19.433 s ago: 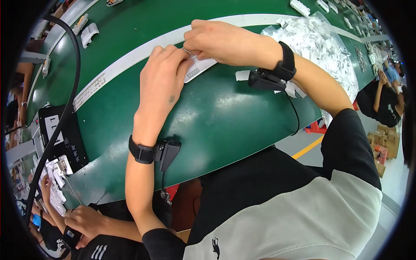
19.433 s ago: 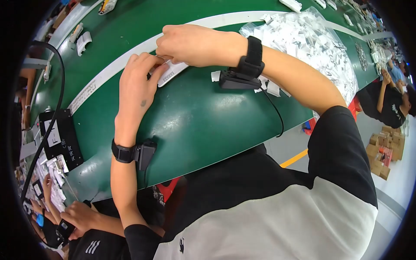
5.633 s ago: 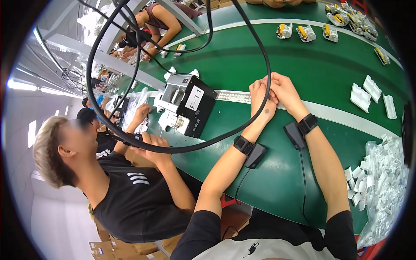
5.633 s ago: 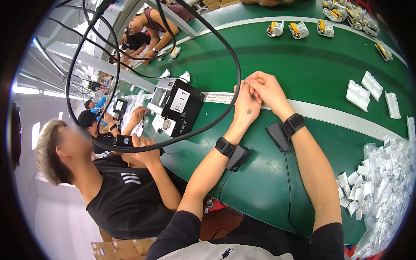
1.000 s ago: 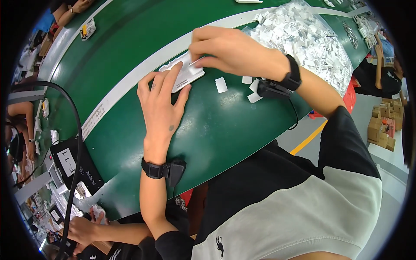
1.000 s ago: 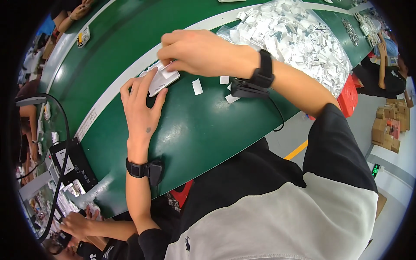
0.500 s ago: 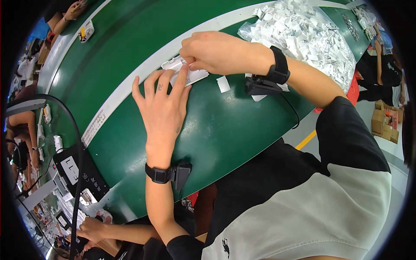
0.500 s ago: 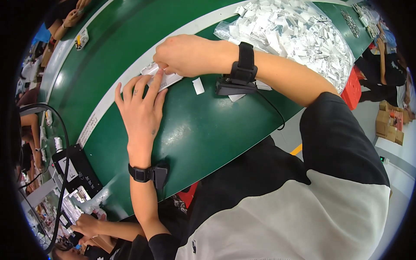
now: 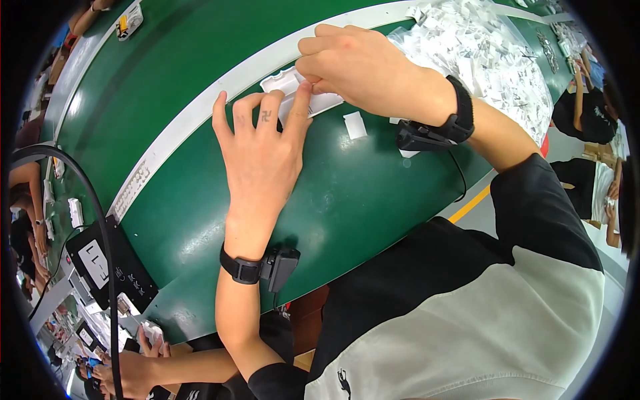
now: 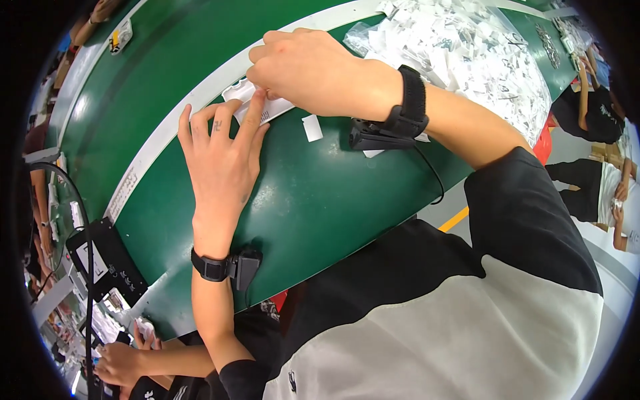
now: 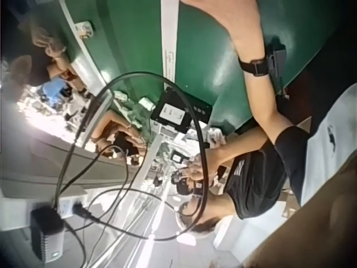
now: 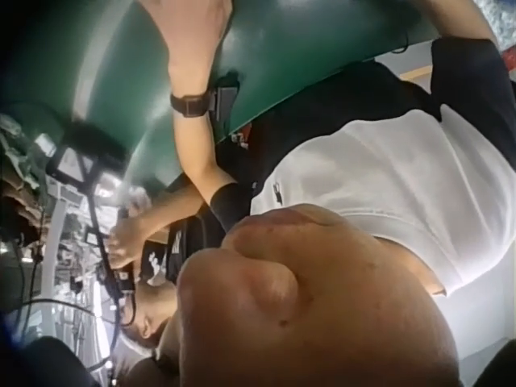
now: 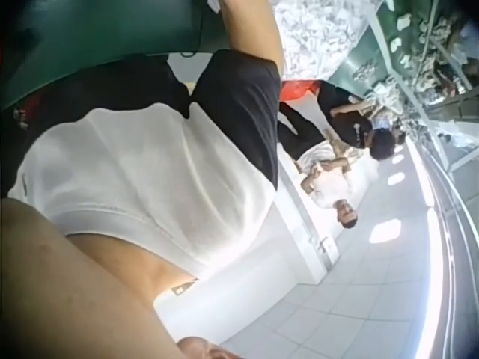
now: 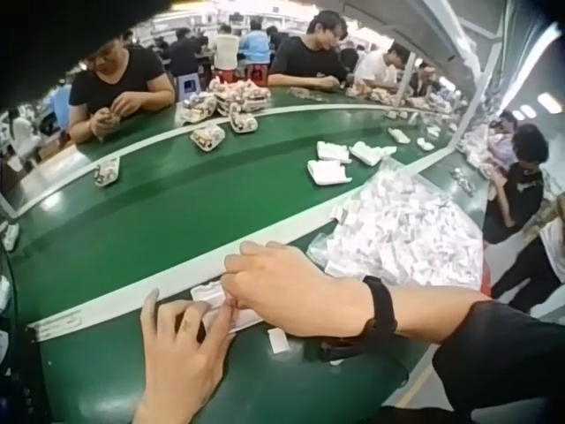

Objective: The person picks up a white plastic housing and a small white component by hand, fits the component into the housing, and places the assembled unit onto a conveyor belt. This process is repeated for additional housings and components.

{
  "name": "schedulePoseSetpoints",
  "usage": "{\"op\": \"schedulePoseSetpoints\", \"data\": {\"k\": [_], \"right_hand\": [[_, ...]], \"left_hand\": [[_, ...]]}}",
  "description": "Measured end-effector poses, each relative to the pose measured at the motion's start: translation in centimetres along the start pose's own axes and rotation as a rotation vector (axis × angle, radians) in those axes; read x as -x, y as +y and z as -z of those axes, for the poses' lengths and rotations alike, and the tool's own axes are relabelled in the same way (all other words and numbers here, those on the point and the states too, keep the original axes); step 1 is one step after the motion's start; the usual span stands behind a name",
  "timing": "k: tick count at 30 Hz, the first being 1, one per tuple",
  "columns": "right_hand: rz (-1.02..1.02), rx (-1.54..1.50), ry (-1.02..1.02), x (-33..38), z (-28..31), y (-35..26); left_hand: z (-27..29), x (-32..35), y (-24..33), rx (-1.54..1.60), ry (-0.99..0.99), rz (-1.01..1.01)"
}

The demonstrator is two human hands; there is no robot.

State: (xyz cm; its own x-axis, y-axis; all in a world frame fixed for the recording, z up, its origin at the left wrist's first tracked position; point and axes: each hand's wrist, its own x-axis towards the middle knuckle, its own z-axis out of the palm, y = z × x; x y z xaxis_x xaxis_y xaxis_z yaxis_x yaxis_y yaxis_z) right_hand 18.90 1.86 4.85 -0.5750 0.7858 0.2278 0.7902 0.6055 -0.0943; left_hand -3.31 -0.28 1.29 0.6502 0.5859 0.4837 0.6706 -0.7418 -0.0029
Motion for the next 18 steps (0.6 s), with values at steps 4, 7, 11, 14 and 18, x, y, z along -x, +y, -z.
{"op": "schedulePoseSetpoints", "data": {"k": [4, 7, 11, 14, 18], "right_hand": [[0.040, 0.040, 0.108, 0.3, -0.3, 0.1], [0.025, 0.034, 0.119, -0.2, 1.5, 0.2], [0.033, 0.062, 0.150, -0.2, 3.6, -0.3], [0.053, 0.037, 0.159, 0.1, 2.5, -0.4], [0.071, -0.073, 0.122, 0.3, 0.5, 0.1]], "left_hand": [[0.2, 0.0, -0.1, 0.039, -0.014, 0.004], [-0.2, 0.3, -0.3, 0.075, 0.014, 0.031], [0.1, 0.9, -0.3, 0.133, 0.026, 0.071], [0.2, 0.8, -0.1, 0.115, 0.031, 0.067], [0.2, 0.1, 0.5, 0.054, 0.018, 0.043]]}}
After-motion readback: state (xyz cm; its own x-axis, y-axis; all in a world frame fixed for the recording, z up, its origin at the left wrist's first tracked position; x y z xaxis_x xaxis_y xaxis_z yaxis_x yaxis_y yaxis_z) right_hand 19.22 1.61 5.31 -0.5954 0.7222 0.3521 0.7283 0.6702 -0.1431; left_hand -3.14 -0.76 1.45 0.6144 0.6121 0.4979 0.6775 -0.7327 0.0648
